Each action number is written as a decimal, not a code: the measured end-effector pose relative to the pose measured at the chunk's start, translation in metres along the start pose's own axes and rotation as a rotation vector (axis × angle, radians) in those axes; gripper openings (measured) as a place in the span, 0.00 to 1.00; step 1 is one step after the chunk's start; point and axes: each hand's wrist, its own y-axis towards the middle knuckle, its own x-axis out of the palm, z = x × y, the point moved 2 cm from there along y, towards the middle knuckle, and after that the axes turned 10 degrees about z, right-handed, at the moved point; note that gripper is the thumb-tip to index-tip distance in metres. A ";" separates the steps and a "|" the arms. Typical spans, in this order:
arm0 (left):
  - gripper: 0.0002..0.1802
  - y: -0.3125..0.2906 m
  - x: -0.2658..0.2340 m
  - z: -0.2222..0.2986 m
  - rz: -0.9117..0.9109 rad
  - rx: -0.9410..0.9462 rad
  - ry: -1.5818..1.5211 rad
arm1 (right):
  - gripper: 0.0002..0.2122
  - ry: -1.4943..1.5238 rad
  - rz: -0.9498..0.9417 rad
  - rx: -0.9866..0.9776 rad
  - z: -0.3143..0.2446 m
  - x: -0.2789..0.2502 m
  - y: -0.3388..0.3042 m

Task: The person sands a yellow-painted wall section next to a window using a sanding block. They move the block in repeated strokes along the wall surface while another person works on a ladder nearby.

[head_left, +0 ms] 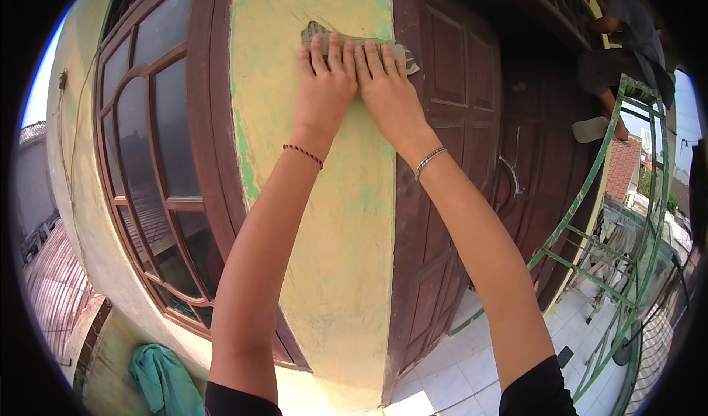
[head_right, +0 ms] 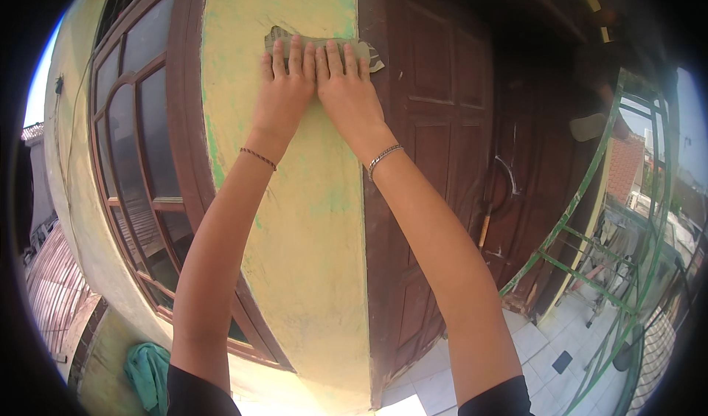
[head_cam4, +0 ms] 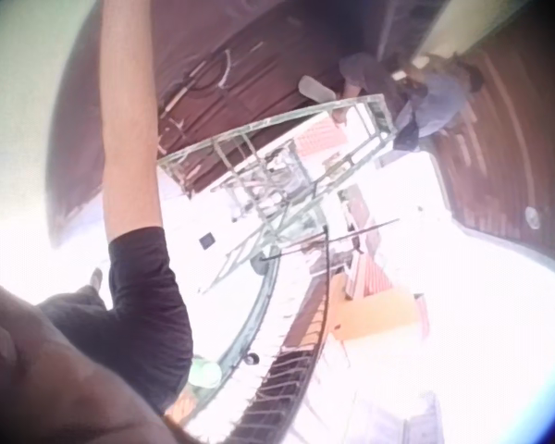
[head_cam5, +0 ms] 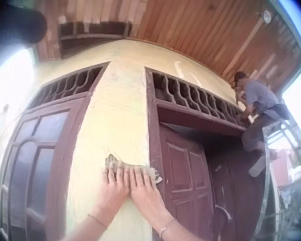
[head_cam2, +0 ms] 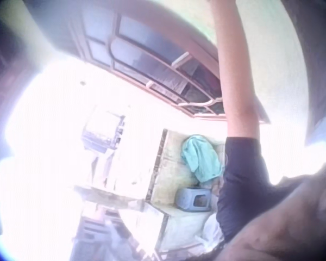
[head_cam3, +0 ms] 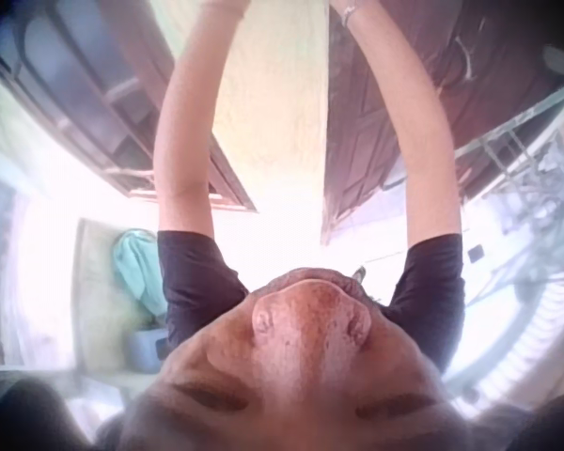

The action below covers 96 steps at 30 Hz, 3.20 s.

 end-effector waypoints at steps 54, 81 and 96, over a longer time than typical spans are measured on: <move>0.42 -0.005 0.008 -0.014 0.090 0.210 -0.148 | 0.24 0.378 0.082 0.163 0.028 -0.034 -0.036; 0.51 0.026 -0.019 0.040 -0.238 0.095 0.010 | 0.22 0.917 -0.714 0.902 -0.020 -0.245 -0.503; 0.34 0.017 -0.004 -0.002 -0.076 0.187 -0.058 | 0.27 0.471 0.177 -0.053 0.050 -0.006 -0.011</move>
